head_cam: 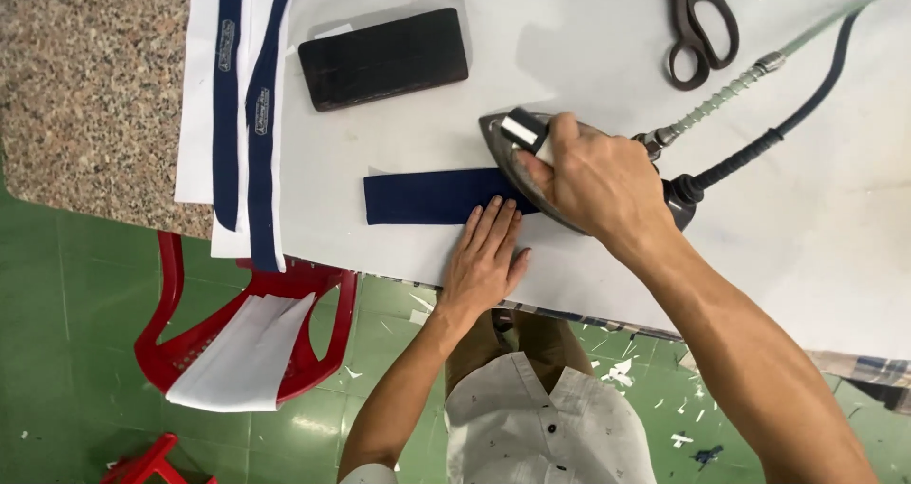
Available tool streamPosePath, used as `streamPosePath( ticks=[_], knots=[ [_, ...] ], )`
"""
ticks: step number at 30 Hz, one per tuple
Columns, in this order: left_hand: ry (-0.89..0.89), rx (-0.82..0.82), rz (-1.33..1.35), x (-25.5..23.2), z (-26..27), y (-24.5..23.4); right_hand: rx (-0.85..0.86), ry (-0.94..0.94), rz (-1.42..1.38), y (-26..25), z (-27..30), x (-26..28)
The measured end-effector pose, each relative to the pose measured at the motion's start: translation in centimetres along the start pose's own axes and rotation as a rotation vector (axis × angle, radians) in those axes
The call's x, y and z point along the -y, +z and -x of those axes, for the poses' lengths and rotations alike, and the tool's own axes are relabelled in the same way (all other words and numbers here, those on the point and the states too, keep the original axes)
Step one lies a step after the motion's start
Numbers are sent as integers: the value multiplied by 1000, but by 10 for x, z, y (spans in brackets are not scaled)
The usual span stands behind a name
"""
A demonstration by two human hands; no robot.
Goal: The person irons a white fabric piece on a table, then irons several dark blue fabric strips. They use a steam iron and a black rectangular pressing block to smooth the fabric, repeatedly folding and pressing the strips.
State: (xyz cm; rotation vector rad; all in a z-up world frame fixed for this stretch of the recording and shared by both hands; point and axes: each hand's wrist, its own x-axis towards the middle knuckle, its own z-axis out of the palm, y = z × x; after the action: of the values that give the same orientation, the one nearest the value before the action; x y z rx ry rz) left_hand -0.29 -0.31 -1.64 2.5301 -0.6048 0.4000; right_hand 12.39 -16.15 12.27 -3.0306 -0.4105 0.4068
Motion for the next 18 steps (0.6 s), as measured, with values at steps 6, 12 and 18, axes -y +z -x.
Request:
streamPosePath(
  ticks=[6,12,18],
  knots=[
    [-108,24,-180,30,5,-31,56,-190,71,-11,4,5],
    [-291,92,-300,53,27,-49,74,-273,57,-11,8,2],
    [-319,74,-275,55,29,-45,101,-300,61,-12,5,4]
  ],
)
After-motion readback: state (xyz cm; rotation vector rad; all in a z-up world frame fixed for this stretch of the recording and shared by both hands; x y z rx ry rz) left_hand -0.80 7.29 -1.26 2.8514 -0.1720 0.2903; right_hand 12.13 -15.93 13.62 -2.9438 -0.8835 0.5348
